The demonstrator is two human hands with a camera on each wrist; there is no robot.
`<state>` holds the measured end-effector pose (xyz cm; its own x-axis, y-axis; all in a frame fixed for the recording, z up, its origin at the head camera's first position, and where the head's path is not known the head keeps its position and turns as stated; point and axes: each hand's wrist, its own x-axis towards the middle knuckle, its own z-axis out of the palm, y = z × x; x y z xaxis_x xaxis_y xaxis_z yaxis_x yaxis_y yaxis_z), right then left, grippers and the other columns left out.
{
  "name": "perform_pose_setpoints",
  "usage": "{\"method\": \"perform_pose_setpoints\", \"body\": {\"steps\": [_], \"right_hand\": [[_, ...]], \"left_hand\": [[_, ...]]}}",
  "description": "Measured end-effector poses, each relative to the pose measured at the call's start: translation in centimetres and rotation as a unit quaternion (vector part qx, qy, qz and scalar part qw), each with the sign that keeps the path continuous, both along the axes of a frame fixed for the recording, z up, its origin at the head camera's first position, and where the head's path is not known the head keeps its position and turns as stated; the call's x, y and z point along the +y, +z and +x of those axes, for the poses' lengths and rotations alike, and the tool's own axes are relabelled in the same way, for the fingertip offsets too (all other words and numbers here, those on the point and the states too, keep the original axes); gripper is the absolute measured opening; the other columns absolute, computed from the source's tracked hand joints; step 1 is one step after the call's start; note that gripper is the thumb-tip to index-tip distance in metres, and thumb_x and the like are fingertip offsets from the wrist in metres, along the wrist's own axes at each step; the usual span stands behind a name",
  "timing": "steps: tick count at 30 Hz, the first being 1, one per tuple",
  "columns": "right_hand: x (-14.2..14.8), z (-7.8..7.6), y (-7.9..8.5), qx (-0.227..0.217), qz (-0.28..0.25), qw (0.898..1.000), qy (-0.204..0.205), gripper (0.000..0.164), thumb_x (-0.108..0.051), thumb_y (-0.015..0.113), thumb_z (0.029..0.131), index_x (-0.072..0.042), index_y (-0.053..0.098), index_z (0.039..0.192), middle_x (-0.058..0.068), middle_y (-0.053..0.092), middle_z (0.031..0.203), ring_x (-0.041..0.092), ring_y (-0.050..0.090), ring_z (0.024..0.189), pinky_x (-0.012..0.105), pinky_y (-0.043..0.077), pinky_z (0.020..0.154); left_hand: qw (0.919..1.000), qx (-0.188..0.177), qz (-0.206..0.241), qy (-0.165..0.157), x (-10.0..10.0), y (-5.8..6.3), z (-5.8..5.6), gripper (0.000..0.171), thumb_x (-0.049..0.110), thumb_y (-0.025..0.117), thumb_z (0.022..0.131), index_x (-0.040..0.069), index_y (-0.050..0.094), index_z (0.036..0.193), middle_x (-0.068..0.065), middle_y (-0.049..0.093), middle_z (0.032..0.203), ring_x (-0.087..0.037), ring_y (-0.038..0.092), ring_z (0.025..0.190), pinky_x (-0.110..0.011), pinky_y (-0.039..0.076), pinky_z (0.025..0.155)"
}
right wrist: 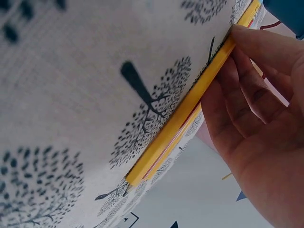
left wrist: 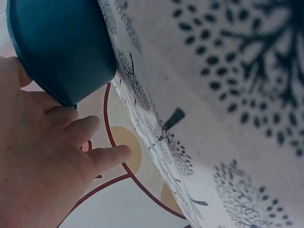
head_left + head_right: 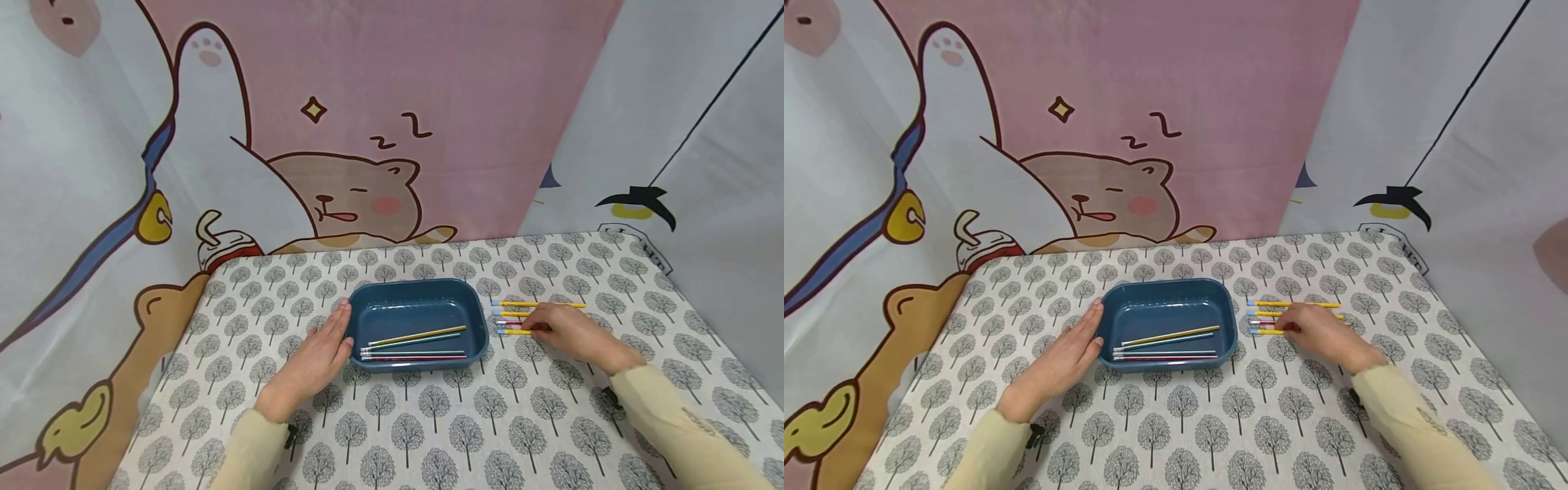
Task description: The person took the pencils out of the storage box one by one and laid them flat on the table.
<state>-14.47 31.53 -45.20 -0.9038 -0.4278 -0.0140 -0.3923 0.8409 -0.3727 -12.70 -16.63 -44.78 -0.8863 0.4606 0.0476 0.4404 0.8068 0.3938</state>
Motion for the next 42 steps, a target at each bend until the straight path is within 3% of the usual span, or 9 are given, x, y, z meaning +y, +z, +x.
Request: {"method": "perform_pose_setpoints", "body": {"steps": [7,14,17,23,28,35,42], "right_hand": [[-0.1,0.3,0.1,-0.003,-0.003,1.000,-0.026,0.020,-0.004,0.079,0.089,-0.012,0.080,0.106,0.005,0.074,0.109,0.028,0.069,0.100,0.049,0.059,0.084],[0.2,1.0,0.5,0.017,-0.023,0.999,-0.026,0.021,-0.009,0.082,0.088,-0.012,0.079,0.108,-0.001,0.073,0.105,0.013,0.067,0.089,0.040,0.059,0.078],[0.4,1.5,0.8,0.044,-0.027,0.998,-0.029,0.021,-0.011,0.082,0.089,-0.013,0.079,0.109,-0.002,0.072,0.105,0.013,0.067,0.090,0.041,0.058,0.079],[0.5,2.2,1.3,0.080,-0.032,0.996,-0.034,0.029,-0.023,0.075,0.097,-0.008,0.074,0.122,0.011,0.070,0.123,0.034,0.066,0.112,0.059,0.054,0.095],[0.3,2.4,1.9,0.068,-0.024,0.996,-0.055,0.053,-0.038,0.070,0.100,-0.004,0.063,0.140,0.023,0.052,0.150,0.049,0.048,0.135,0.071,0.039,0.107],[-0.1,2.6,2.8,0.065,-0.034,0.996,-0.052,0.067,-0.048,0.067,0.100,-0.013,0.050,0.155,0.017,0.034,0.166,0.051,0.033,0.146,0.078,0.031,0.107],[-1.8,2.6,4.2,0.088,-0.055,0.994,-0.045,0.070,-0.046,0.071,0.098,-0.013,0.050,0.155,0.011,0.031,0.168,0.045,0.030,0.150,0.072,0.030,0.112]], "left_hand": [[1.0000,-0.003,0.003,0.000,0.1,0.2,0.0,0.062,0.031,0.039,0.113,0.006,0.015,0.165,-0.010,0.012,0.172,-0.032,0.023,0.156,-0.067,0.026,0.119],[1.0000,-0.001,0.002,0.002,0.1,0.1,0.1,0.062,0.032,0.039,0.113,0.007,0.016,0.165,-0.010,0.014,0.172,-0.032,0.024,0.156,-0.067,0.026,0.119],[1.0000,0.000,0.003,0.003,0.1,0.1,0.1,0.062,0.031,0.039,0.113,0.007,0.016,0.165,-0.010,0.015,0.172,-0.032,0.024,0.156,-0.067,0.026,0.118],[1.0000,-0.001,0.003,0.003,0.1,0.1,0.1,0.062,0.031,0.040,0.113,0.006,0.016,0.165,-0.011,0.016,0.172,-0.032,0.023,0.156,-0.068,0.026,0.118],[1.0000,-0.004,0.001,0.003,0.1,0.1,0.1,0.062,0.031,0.040,0.113,0.007,0.016,0.165,-0.011,0.015,0.172,-0.031,0.023,0.156,-0.067,0.026,0.119],[0.9999,-0.009,-0.002,0.005,0.1,0.1,0.1,0.062,0.032,0.039,0.113,0.007,0.015,0.165,-0.008,0.011,0.172,-0.031,0.022,0.156,-0.067,0.025,0.119],[1.0000,-0.005,-0.002,0.004,0.1,0.1,0.1,0.062,0.032,0.039,0.113,0.007,0.015,0.165,-0.010,0.012,0.172,-0.032,0.023,0.156,-0.067,0.026,0.119]]}}
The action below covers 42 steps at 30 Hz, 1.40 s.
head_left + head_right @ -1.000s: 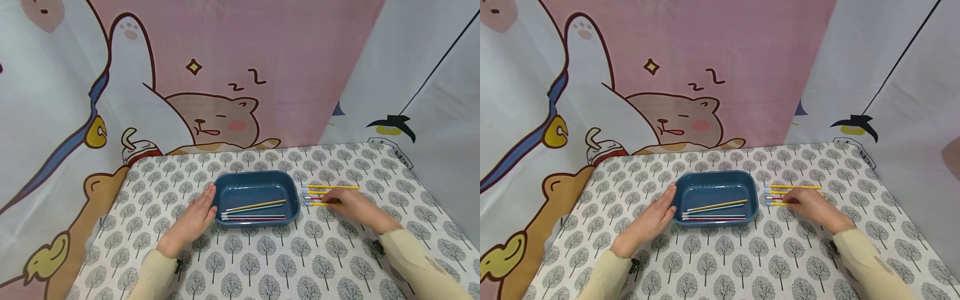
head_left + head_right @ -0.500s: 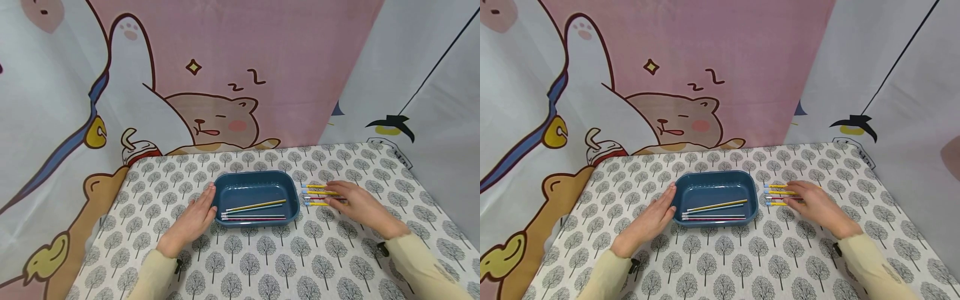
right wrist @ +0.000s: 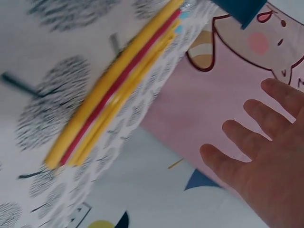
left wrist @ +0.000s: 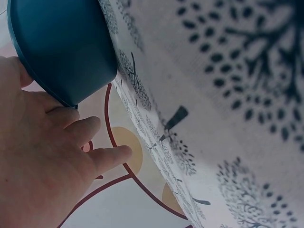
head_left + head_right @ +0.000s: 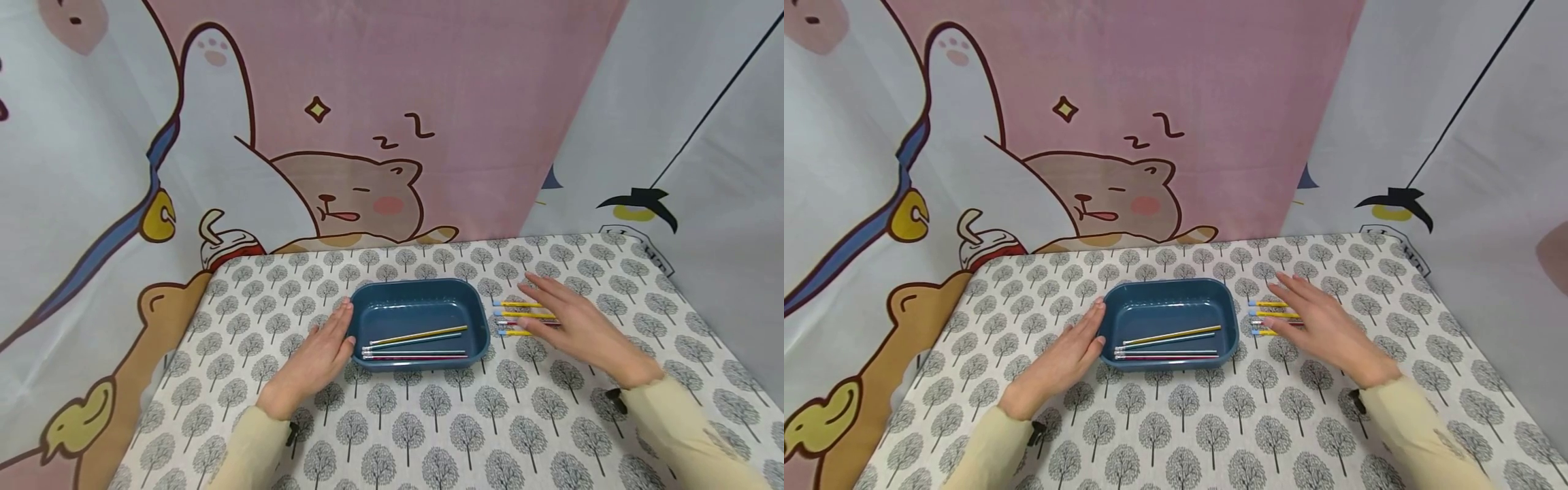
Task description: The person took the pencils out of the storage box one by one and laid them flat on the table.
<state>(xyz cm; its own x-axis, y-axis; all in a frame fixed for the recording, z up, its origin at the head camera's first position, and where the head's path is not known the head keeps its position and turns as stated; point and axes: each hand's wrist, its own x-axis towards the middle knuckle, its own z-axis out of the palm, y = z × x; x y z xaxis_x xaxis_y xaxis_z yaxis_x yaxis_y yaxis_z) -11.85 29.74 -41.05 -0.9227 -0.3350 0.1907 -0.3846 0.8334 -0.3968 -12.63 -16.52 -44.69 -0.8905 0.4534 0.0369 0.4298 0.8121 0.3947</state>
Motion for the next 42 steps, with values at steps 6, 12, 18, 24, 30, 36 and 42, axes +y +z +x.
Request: {"method": "perform_pose_setpoints", "body": {"steps": [6,12,18,24,30,36,42], "right_hand": [[-2.0,-0.3,1.1,0.019,0.000,0.999,0.034,0.070,-0.045,0.070,0.098,-0.014,0.047,0.157,0.010,0.033,0.168,0.045,0.029,0.151,0.073,0.028,0.113],[-4.1,-0.7,1.8,0.033,-0.003,0.998,0.055,0.067,-0.044,0.070,0.099,-0.013,0.051,0.155,0.009,0.036,0.166,0.039,0.028,0.153,0.068,0.030,0.115],[-6.0,-1.1,2.3,0.033,-0.005,0.997,0.072,0.067,-0.045,0.068,0.099,-0.015,0.050,0.156,0.006,0.034,0.167,0.037,0.026,0.155,0.068,0.027,0.117],[-8.1,-1.6,2.7,0.025,-0.002,0.995,0.097,0.066,-0.048,0.066,0.100,-0.016,0.050,0.156,0.007,0.035,0.167,0.037,0.024,0.155,0.069,0.027,0.117],[-10.4,-2.1,2.8,0.018,0.009,0.991,0.131,0.068,-0.050,0.065,0.100,-0.012,0.050,0.155,0.010,0.036,0.166,0.036,0.025,0.155,0.063,0.027,0.120],[-12.4,-2.7,2.6,0.000,0.022,0.988,0.155,0.070,-0.057,0.059,0.101,-0.015,0.049,0.156,0.005,0.035,0.167,0.034,0.026,0.155,0.065,0.030,0.119],[-14.2,-3.7,2.6,-0.024,0.013,0.983,0.179,0.070,-0.058,0.057,0.102,-0.013,0.050,0.155,0.007,0.040,0.164,0.029,0.035,0.152,0.055,0.036,0.119]], "left_hand": [[1.0000,-0.002,-0.001,0.000,0.0,0.1,0.0,0.062,0.031,0.040,0.113,0.006,0.016,0.165,-0.011,0.013,0.172,-0.032,0.023,0.156,-0.067,0.026,0.119],[1.0000,-0.003,-0.003,-0.001,-0.1,0.1,0.0,0.062,0.031,0.039,0.113,0.007,0.015,0.165,-0.011,0.013,0.172,-0.032,0.022,0.156,-0.067,0.026,0.119],[1.0000,0.001,-0.004,-0.002,0.0,0.2,-0.1,0.063,0.031,0.040,0.113,0.007,0.015,0.165,-0.011,0.013,0.172,-0.033,0.023,0.156,-0.067,0.026,0.118],[1.0000,-0.003,-0.005,-0.001,0.0,0.1,0.0,0.063,0.032,0.039,0.113,0.007,0.014,0.165,-0.010,0.011,0.172,-0.034,0.022,0.156,-0.067,0.025,0.119],[1.0000,-0.001,-0.002,0.000,0.0,0.0,0.0,0.063,0.032,0.039,0.113,0.006,0.015,0.165,-0.010,0.011,0.172,-0.034,0.022,0.156,-0.067,0.026,0.119],[1.0000,0.002,-0.003,0.000,0.0,0.0,-0.1,0.063,0.032,0.039,0.113,0.006,0.015,0.165,-0.011,0.013,0.172,-0.033,0.023,0.156,-0.067,0.026,0.119],[1.0000,0.001,-0.004,0.000,0.0,0.1,-0.1,0.063,0.031,0.039,0.113,0.006,0.015,0.165,-0.011,0.013,0.172,-0.033,0.022,0.156,-0.067,0.026,0.119]]}}
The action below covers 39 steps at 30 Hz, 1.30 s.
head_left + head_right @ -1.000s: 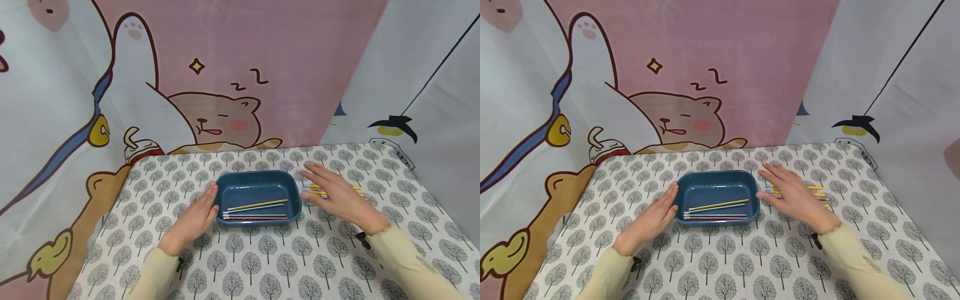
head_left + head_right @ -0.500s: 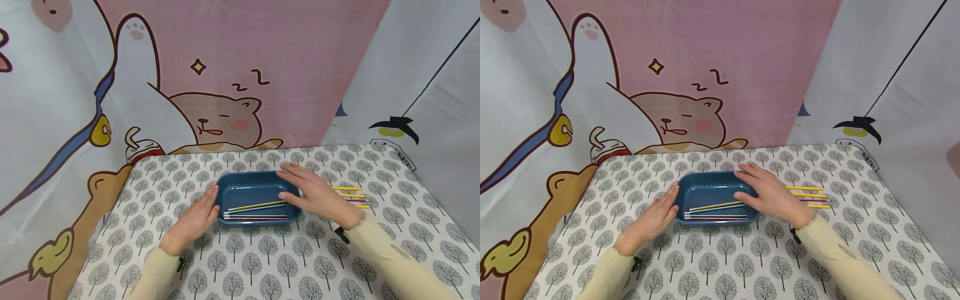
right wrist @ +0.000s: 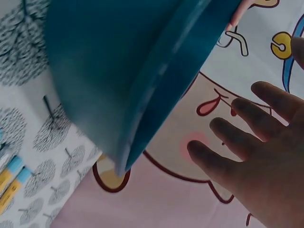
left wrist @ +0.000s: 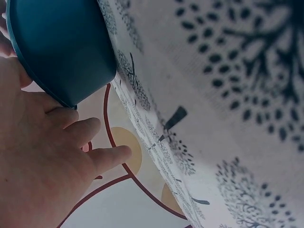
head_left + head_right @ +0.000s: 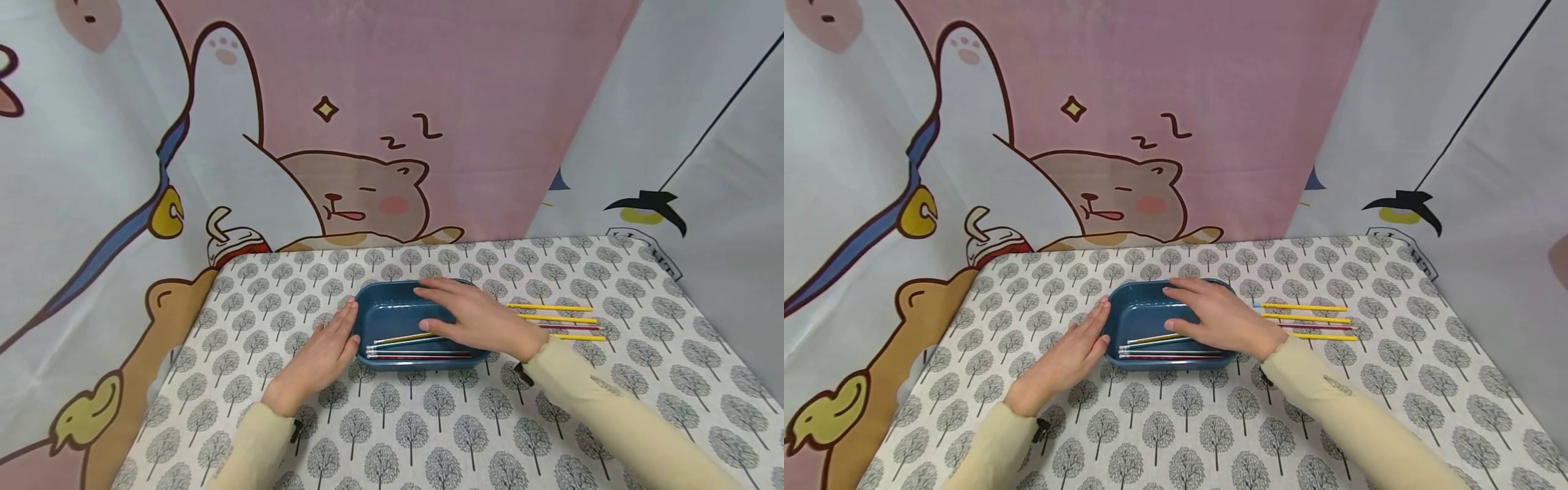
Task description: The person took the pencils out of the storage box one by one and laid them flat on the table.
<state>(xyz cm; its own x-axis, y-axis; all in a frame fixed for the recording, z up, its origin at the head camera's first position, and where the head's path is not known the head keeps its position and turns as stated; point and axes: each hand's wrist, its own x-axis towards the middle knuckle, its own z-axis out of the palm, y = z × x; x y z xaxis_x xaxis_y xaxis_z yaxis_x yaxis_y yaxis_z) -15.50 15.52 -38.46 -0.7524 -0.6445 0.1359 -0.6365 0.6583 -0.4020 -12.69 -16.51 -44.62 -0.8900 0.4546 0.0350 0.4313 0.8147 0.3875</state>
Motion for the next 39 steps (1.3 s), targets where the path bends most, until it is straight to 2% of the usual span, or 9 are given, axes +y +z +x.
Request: {"method": "perform_pose_setpoints", "body": {"steps": [7,20,27,34,39], "right_hand": [[-2.0,-0.9,-0.3,-0.046,0.007,0.999,0.009,0.069,-0.059,0.056,0.102,-0.013,0.053,0.153,0.010,0.045,0.160,0.027,0.041,0.148,0.050,0.038,0.119],[-4.3,-1.8,-2.2,-0.090,0.010,0.995,0.037,0.060,-0.048,0.060,0.104,-0.008,0.058,0.148,0.012,0.056,0.150,0.027,0.053,0.139,0.046,0.044,0.115],[-4.9,-1.8,-2.9,-0.100,0.034,0.994,0.040,0.058,-0.044,0.063,0.103,-0.009,0.057,0.149,0.011,0.059,0.147,0.027,0.055,0.136,0.045,0.045,0.113],[-5.4,-2.0,-3.6,-0.116,0.063,0.991,0.031,0.055,-0.042,0.068,0.101,-0.013,0.060,0.147,0.006,0.059,0.149,0.029,0.049,0.142,0.048,0.038,0.119],[-5.5,-2.4,-4.3,-0.116,0.062,0.991,0.035,0.048,-0.032,0.072,0.100,-0.010,0.064,0.141,0.007,0.064,0.142,0.025,0.058,0.132,0.044,0.046,0.113]], "left_hand": [[1.0000,-0.006,-0.001,0.002,0.0,0.1,0.1,0.063,0.032,0.039,0.113,0.007,0.015,0.165,-0.010,0.013,0.172,-0.032,0.021,0.156,-0.066,0.026,0.119],[1.0000,-0.009,0.004,-0.003,0.0,0.0,0.0,0.063,0.032,0.039,0.113,0.007,0.014,0.166,-0.009,0.011,0.172,-0.032,0.022,0.156,-0.068,0.026,0.118],[1.0000,-0.005,0.006,0.000,0.0,0.0,0.0,0.063,0.031,0.040,0.113,0.007,0.016,0.166,-0.010,0.014,0.172,-0.033,0.023,0.156,-0.068,0.026,0.118],[1.0000,-0.005,0.008,0.000,0.0,0.1,0.0,0.063,0.031,0.039,0.113,0.006,0.015,0.166,-0.009,0.012,0.172,-0.033,0.023,0.156,-0.067,0.026,0.119],[0.9999,-0.005,0.010,0.000,0.0,0.1,0.0,0.063,0.030,0.039,0.113,0.006,0.016,0.165,-0.010,0.013,0.172,-0.033,0.023,0.156,-0.068,0.026,0.119]]}}
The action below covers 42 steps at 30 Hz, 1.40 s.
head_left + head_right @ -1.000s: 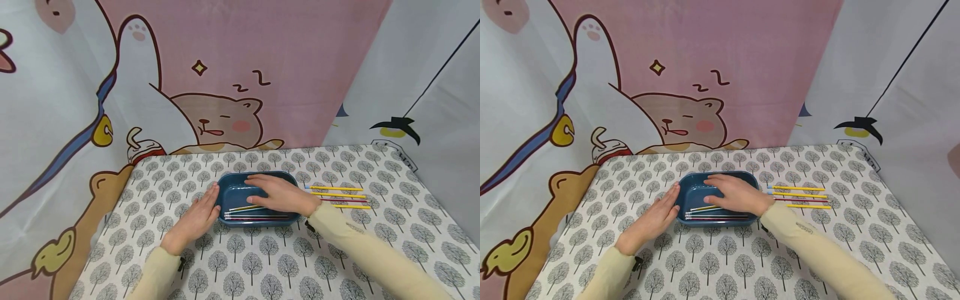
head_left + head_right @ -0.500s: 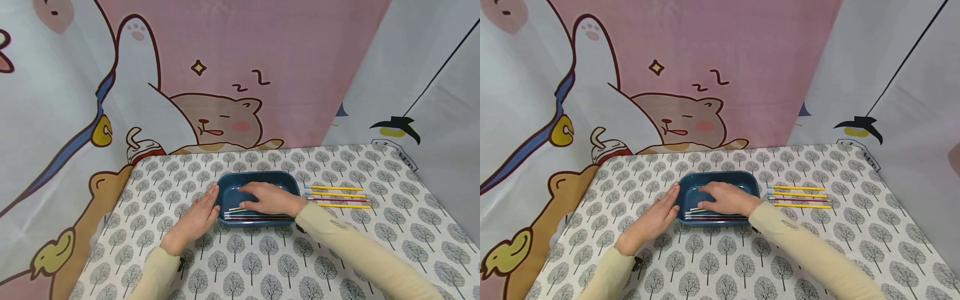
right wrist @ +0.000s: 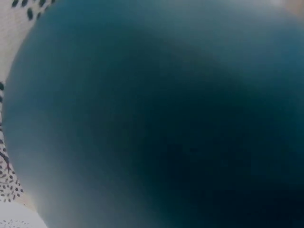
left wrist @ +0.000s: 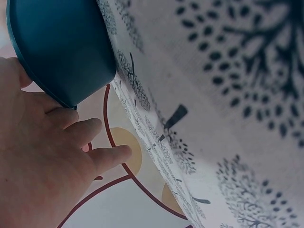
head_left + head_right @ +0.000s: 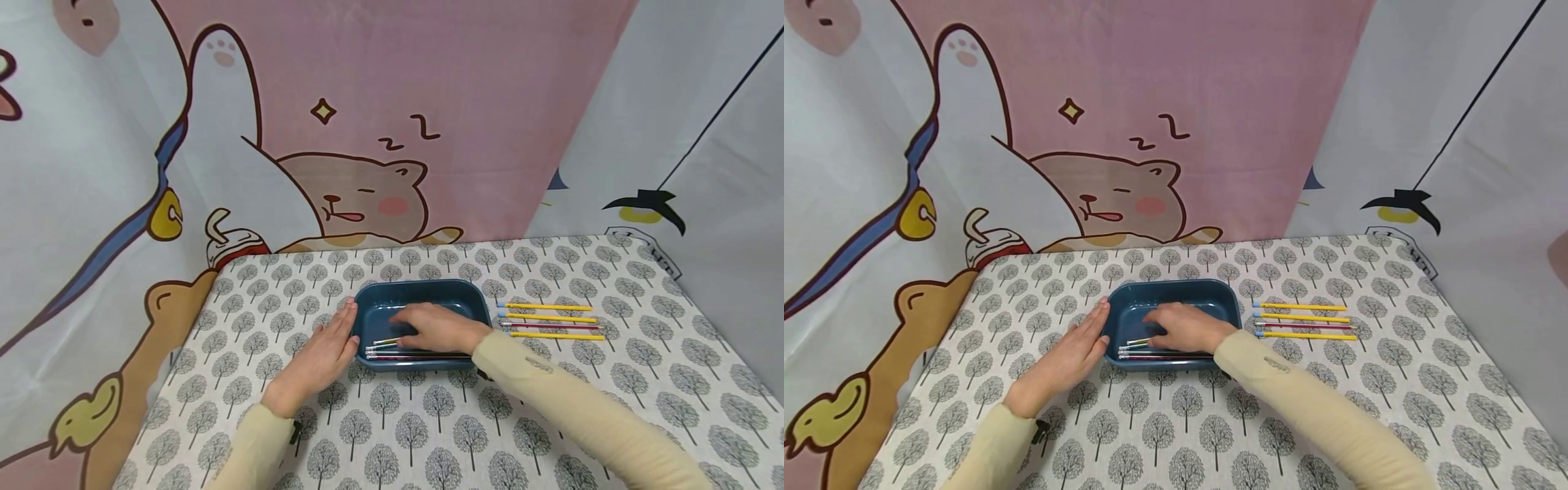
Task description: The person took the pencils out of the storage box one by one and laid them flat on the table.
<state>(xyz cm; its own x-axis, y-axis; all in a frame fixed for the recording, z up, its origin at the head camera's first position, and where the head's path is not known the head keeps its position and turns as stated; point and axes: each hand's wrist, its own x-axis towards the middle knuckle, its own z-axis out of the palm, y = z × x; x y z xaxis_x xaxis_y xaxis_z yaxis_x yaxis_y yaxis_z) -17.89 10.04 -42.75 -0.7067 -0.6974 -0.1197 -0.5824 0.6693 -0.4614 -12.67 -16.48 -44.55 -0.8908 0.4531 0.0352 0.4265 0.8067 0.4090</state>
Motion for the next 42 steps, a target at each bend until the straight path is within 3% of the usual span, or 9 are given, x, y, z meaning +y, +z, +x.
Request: {"method": "perform_pose_setpoints", "body": {"steps": [9,16,31,42], "right_hand": [[-0.2,-0.5,-0.9,0.003,-0.001,1.000,0.009,0.040,-0.024,0.075,0.097,-0.008,0.069,0.134,0.006,0.071,0.126,0.019,0.066,0.113,0.039,0.055,0.099],[-0.3,-0.5,-1.2,0.015,0.004,1.000,0.010,0.034,-0.019,0.077,0.095,-0.011,0.074,0.128,0.001,0.071,0.111,0.014,0.064,0.098,0.036,0.056,0.089],[-0.4,-0.7,-1.5,0.031,-0.016,0.999,0.042,0.016,-0.008,0.076,0.093,-0.013,0.080,0.108,-0.003,0.065,0.091,0.011,0.058,0.081,0.031,0.053,0.074],[-0.3,-0.6,-1.8,0.036,-0.030,0.998,0.038,0.011,-0.006,0.075,0.093,-0.014,0.076,0.099,-0.006,0.061,0.089,0.010,0.055,0.081,0.030,0.052,0.074]], "left_hand": [[1.0000,0.002,0.000,-0.003,0.0,-0.1,0.0,0.063,0.030,0.040,0.113,0.005,0.016,0.165,-0.011,0.013,0.172,-0.033,0.024,0.156,-0.068,0.026,0.118],[1.0000,0.002,-0.002,-0.002,0.0,0.0,0.0,0.063,0.030,0.040,0.113,0.005,0.016,0.165,-0.011,0.012,0.172,-0.033,0.023,0.156,-0.068,0.026,0.119],[1.0000,0.000,-0.003,-0.003,0.0,-0.1,-0.1,0.063,0.031,0.039,0.113,0.007,0.014,0.166,-0.010,0.012,0.172,-0.033,0.022,0.156,-0.067,0.026,0.119],[1.0000,0.001,-0.001,-0.002,0.0,0.0,-0.1,0.063,0.030,0.040,0.113,0.005,0.015,0.165,-0.011,0.012,0.172,-0.034,0.024,0.155,-0.068,0.026,0.118]]}}
